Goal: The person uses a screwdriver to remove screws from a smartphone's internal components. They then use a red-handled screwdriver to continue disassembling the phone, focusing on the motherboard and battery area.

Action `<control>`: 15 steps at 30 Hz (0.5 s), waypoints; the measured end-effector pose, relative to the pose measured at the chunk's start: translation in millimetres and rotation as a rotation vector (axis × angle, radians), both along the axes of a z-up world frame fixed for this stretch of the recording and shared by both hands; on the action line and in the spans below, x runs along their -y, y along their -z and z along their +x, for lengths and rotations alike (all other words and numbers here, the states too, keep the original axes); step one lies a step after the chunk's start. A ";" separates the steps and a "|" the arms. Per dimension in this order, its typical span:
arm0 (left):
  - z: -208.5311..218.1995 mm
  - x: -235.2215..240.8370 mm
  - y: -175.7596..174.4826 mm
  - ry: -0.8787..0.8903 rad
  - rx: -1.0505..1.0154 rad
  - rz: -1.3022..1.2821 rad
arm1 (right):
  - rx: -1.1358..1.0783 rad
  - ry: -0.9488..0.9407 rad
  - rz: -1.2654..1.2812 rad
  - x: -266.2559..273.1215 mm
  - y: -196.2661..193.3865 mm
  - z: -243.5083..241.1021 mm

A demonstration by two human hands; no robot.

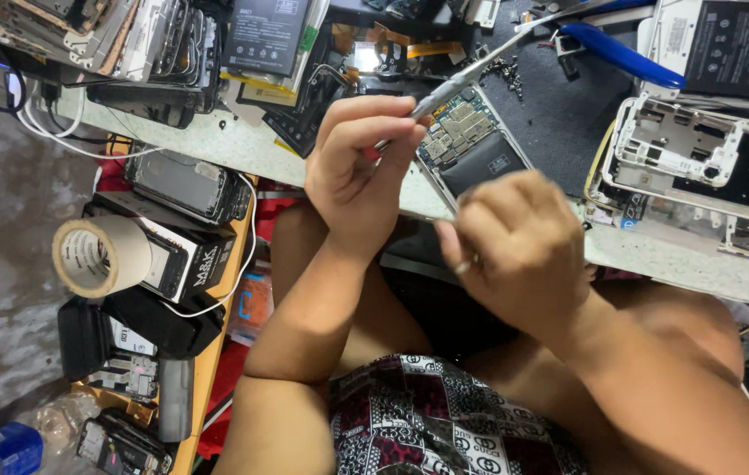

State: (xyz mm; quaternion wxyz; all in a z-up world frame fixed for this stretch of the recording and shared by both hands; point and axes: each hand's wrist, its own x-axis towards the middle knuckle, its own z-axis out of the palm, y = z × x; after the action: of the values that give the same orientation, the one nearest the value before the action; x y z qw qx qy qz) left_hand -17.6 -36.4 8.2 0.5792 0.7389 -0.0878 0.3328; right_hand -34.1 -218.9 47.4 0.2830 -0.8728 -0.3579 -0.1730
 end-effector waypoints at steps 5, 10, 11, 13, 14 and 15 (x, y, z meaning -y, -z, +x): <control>28.4 10.3 -12.2 0.125 0.026 0.080 | -0.011 -0.007 -0.014 0.3 0.1 7.4; 84.4 24.5 -6.9 0.192 0.138 0.213 | 0.063 -0.107 -0.054 -1.7 12.2 4.9; 95.7 29.8 -4.8 0.196 0.163 0.242 | 0.048 -0.121 -0.065 -0.2 13.5 5.2; 117.4 42.5 0.9 0.132 0.231 0.343 | 0.020 -0.153 -0.086 0.1 15.5 6.5; 126.9 48.4 4.5 0.160 0.234 0.349 | 0.015 -0.155 -0.080 -0.1 15.8 6.8; 135.1 54.6 9.2 0.188 0.236 0.354 | 0.010 -0.157 -0.073 -0.2 15.9 7.0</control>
State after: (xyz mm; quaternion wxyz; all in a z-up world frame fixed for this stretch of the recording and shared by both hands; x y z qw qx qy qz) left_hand 117.5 -91.0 -1.1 0.4546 0.7736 -0.2803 0.3411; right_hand -27.1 -218.7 31.6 0.2617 -0.8511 -0.4326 -0.1415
